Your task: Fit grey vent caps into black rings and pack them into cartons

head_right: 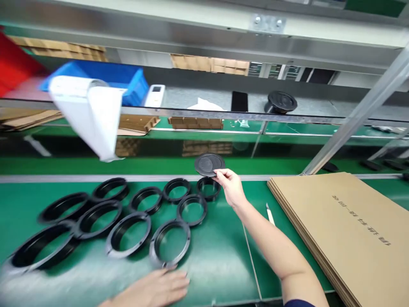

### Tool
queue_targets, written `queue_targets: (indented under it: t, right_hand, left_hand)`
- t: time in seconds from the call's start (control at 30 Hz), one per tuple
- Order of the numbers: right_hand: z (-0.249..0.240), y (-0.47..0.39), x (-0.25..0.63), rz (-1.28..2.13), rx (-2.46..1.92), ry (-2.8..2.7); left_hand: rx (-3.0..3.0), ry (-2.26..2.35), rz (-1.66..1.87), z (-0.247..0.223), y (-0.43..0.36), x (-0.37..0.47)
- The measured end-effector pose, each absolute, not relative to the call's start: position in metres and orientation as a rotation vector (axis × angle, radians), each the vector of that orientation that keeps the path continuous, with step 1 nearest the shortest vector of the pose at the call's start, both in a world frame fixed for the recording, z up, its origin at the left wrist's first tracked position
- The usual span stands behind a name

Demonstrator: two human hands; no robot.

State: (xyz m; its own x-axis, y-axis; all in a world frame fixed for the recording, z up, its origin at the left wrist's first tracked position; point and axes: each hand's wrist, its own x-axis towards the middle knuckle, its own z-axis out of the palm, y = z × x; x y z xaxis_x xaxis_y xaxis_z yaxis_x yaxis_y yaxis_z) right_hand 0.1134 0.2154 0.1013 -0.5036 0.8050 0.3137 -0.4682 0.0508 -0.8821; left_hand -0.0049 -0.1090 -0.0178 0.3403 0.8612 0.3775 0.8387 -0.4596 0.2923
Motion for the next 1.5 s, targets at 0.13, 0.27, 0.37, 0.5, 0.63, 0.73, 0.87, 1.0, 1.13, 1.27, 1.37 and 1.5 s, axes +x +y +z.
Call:
queue_targets:
  t: [0.13, 0.27, 0.37, 0.5, 0.63, 0.73, 0.87, 1.0, 1.13, 1.27, 1.37, 1.5]
  right_hand:
    - [0.098, 0.111, 0.120, 1.713, -0.358, -1.427]
    - [0.086, 0.027, 0.129, 1.955, -0.362, -1.397]
    - [0.077, -0.026, 0.136, 2.230, -0.344, -1.399]
    - [0.088, -0.062, 0.147, 2.484, -0.104, -1.709]
    - [0.112, -0.050, 0.151, 1.507, -0.004, -2.260]
    - [0.109, -0.028, 0.146, 0.755, -0.119, -2.275]
    - [0.080, -0.018, 0.137, 0.605, -0.109, -2.426]
    - [0.068, -0.023, 0.136, 0.763, -0.144, -2.451]
    - [0.078, -0.015, 0.140, 0.897, -0.181, -2.408]
    - [0.081, -0.009, 0.146, 0.929, -0.260, -2.385]
    - [0.070, -0.020, 0.149, 0.788, -0.146, -2.452]
    - [0.053, -0.038, 0.154, 0.580, 0.064, -2.623]
  left_hand:
    - [1.935, 1.484, 1.228, -0.018, -0.119, -0.002]
    - [0.944, 1.180, 1.992, 0.013, -0.113, 0.018]
    - [0.626, 0.710, 2.059, 0.043, -0.111, 0.020]
    - [0.451, 0.388, 1.900, 0.062, -0.127, 0.008]
    - [0.334, 0.298, 1.772, 0.057, -0.150, -0.003]
    - [0.283, 0.301, 1.647, 0.052, -0.162, -0.004]
    - [0.216, 0.336, 1.597, 0.048, -0.169, 0.001]
    - [0.161, 0.362, 1.537, 0.045, -0.168, 0.004]
    - [0.136, 0.335, 1.484, 0.044, -0.164, 0.003]
    - [0.116, 0.335, 1.438, 0.043, -0.158, -0.002]
    - [0.050, 0.394, 1.466, 0.039, -0.157, -0.002]
    - [-0.057, 0.498, 1.535, 0.030, -0.159, 0.009]
